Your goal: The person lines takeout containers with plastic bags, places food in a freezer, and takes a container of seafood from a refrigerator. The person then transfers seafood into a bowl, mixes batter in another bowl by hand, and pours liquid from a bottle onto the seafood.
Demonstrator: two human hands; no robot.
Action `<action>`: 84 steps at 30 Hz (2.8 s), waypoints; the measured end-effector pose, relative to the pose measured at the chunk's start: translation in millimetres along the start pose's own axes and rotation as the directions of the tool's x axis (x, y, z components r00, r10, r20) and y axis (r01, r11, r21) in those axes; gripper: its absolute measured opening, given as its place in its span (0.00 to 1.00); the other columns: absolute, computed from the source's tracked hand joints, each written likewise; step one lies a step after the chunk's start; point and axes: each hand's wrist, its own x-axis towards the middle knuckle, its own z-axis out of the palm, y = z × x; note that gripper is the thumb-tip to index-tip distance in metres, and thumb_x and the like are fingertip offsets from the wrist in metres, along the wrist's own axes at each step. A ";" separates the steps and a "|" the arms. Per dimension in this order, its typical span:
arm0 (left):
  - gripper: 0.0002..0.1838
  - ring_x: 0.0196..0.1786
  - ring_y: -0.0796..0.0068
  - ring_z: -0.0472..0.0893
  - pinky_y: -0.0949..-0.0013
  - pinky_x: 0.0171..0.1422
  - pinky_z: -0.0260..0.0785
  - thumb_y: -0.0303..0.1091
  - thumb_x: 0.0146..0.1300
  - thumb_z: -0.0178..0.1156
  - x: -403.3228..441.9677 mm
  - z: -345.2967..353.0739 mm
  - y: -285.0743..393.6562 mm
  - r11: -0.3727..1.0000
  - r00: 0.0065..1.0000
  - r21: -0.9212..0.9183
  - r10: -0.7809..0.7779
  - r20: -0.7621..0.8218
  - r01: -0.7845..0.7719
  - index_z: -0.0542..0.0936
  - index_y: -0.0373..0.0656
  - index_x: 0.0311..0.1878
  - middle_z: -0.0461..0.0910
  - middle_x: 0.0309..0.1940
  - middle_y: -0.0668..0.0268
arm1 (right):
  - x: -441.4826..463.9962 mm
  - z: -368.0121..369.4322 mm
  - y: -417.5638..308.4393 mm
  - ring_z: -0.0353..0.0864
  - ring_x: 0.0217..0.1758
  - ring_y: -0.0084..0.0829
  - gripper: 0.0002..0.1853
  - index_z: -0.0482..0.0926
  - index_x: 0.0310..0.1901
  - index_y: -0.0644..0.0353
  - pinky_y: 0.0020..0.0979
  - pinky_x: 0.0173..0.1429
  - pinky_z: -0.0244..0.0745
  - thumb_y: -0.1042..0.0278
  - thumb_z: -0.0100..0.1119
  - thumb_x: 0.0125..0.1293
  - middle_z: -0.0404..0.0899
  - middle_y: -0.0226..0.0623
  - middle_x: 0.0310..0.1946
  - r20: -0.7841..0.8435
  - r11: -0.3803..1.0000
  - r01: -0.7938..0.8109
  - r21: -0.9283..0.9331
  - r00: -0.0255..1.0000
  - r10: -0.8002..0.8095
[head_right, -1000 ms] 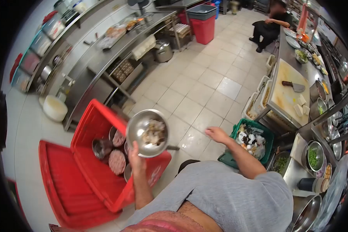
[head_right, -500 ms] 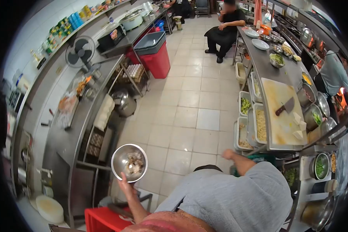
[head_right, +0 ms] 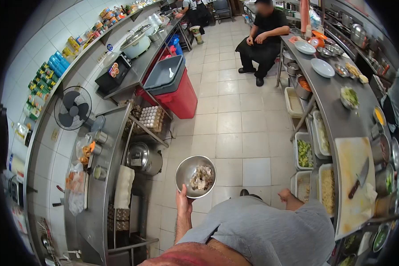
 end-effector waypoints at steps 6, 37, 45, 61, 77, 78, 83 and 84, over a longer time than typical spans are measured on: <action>0.23 0.43 0.61 0.80 0.58 0.36 0.80 0.41 0.66 0.50 142.3 35.7 35.6 0.999 0.995 -0.051 -0.010 -0.095 0.005 0.61 0.41 0.59 0.73 0.49 0.55 | 156.7 -208.7 -201.0 0.72 0.16 0.28 0.16 0.76 0.31 0.68 0.34 0.24 0.71 0.60 0.53 0.60 0.74 0.38 0.18 -0.275 0.840 0.140 0.525 0.961 0.011; 0.23 0.48 0.62 0.78 0.57 0.42 0.79 0.37 0.66 0.50 966.2 485.6 276.2 0.999 0.960 -0.032 -0.019 0.278 0.029 0.61 0.42 0.63 0.73 0.51 0.56 | 720.3 -837.2 -242.5 0.77 0.16 0.34 0.22 0.78 0.20 0.63 0.37 0.28 0.75 0.52 0.48 0.61 0.77 0.41 0.14 -0.343 0.881 -0.131 0.455 0.887 0.309; 0.22 0.45 0.62 0.79 0.59 0.35 0.80 0.36 0.66 0.50 1174.1 577.3 310.0 0.989 0.975 0.026 -0.147 0.164 0.145 0.62 0.42 0.61 0.72 0.51 0.56 | 901.4 -1052.8 -322.4 0.76 0.18 0.32 0.20 0.78 0.32 0.64 0.35 0.29 0.73 0.51 0.51 0.62 0.77 0.40 0.16 -0.530 0.804 0.134 0.579 0.811 0.247; 0.22 0.43 0.67 0.80 0.64 0.33 0.79 0.41 0.66 0.51 1619.9 900.5 447.9 0.983 0.898 0.183 -0.094 0.429 0.016 0.63 0.44 0.59 0.74 0.49 0.59 | 1086.5 -1206.9 -273.0 0.72 0.13 0.27 0.16 0.78 0.35 0.62 0.32 0.16 0.65 0.56 0.51 0.65 0.75 0.35 0.16 -0.020 0.413 -0.376 0.830 0.719 0.695; 0.25 0.40 0.57 0.80 0.63 0.28 0.79 0.43 0.64 0.53 1992.6 1095.1 490.0 0.982 0.965 0.120 -0.170 0.202 0.148 0.60 0.45 0.60 0.73 0.48 0.53 | 1525.0 -1768.1 -344.9 0.78 0.21 0.32 0.21 0.78 0.30 0.62 0.35 0.31 0.74 0.49 0.49 0.62 0.78 0.40 0.20 -0.648 0.897 0.144 0.418 0.739 0.183; 0.25 0.40 0.58 0.80 0.64 0.27 0.79 0.43 0.64 0.54 2021.4 1112.1 492.1 0.980 0.961 0.125 -0.178 0.214 0.154 0.60 0.45 0.60 0.73 0.48 0.54 | 1549.5 -1787.5 -344.9 0.78 0.21 0.31 0.20 0.78 0.31 0.62 0.35 0.31 0.74 0.49 0.49 0.61 0.79 0.40 0.21 -0.648 0.869 0.172 0.464 0.735 0.200; 0.24 0.38 0.61 0.81 0.66 0.26 0.78 0.42 0.65 0.53 2167.2 1217.5 526.4 0.963 0.918 0.214 -0.230 0.322 0.166 0.60 0.47 0.61 0.74 0.48 0.56 | 1601.5 -1833.0 -329.2 0.77 0.18 0.31 0.21 0.79 0.32 0.62 0.33 0.30 0.74 0.49 0.49 0.61 0.77 0.38 0.17 -0.348 0.788 -0.087 0.610 0.863 0.365; 0.25 0.38 0.62 0.81 0.67 0.25 0.77 0.42 0.65 0.53 2194.7 1244.9 537.7 0.955 0.906 0.244 -0.246 0.345 0.167 0.60 0.48 0.62 0.73 0.49 0.57 | 1604.9 -1830.0 -322.9 0.79 0.20 0.33 0.20 0.79 0.28 0.62 0.35 0.33 0.76 0.50 0.49 0.58 0.78 0.40 0.17 -0.337 0.759 -0.129 0.638 0.840 0.426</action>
